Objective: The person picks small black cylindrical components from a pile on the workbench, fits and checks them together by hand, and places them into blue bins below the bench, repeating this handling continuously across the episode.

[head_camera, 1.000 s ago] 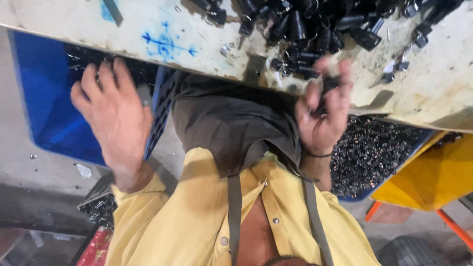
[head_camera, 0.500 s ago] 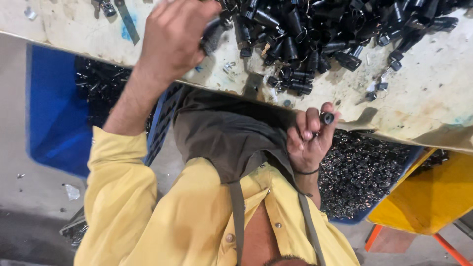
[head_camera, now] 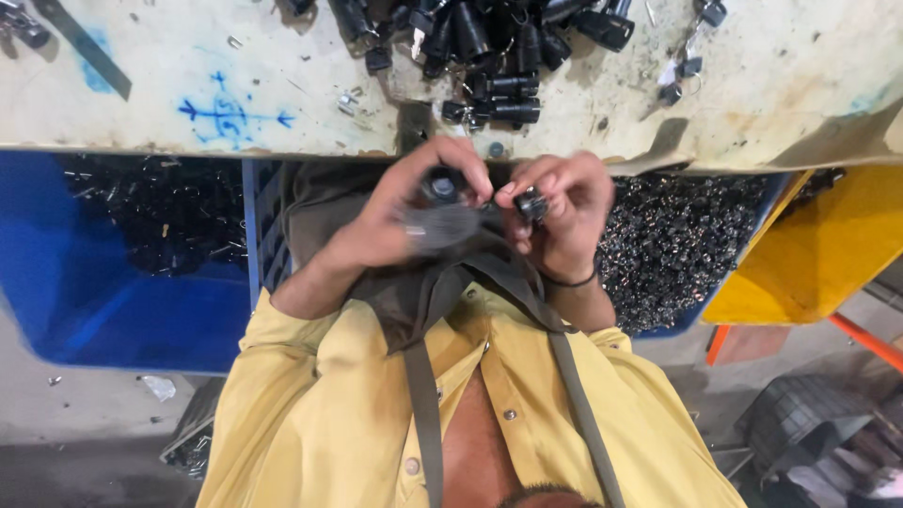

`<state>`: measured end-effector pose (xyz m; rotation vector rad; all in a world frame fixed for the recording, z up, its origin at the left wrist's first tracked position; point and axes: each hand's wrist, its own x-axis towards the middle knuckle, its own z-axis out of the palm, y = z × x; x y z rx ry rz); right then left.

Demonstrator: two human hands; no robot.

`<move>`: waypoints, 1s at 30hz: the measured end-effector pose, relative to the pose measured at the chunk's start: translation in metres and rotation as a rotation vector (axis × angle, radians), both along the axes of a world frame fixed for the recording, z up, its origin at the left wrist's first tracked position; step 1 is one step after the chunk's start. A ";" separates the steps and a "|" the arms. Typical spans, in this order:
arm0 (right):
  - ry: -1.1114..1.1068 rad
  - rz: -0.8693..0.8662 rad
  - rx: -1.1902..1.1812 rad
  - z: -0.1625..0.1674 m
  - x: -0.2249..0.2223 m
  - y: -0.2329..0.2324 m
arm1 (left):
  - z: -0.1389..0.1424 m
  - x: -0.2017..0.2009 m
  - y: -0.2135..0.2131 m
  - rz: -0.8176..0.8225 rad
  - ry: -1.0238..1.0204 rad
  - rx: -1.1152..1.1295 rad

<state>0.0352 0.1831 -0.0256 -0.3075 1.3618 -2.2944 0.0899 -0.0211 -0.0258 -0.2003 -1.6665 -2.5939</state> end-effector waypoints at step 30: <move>-0.463 0.197 -0.252 -0.007 -0.002 0.022 | -0.009 0.007 -0.113 0.378 -0.058 -1.669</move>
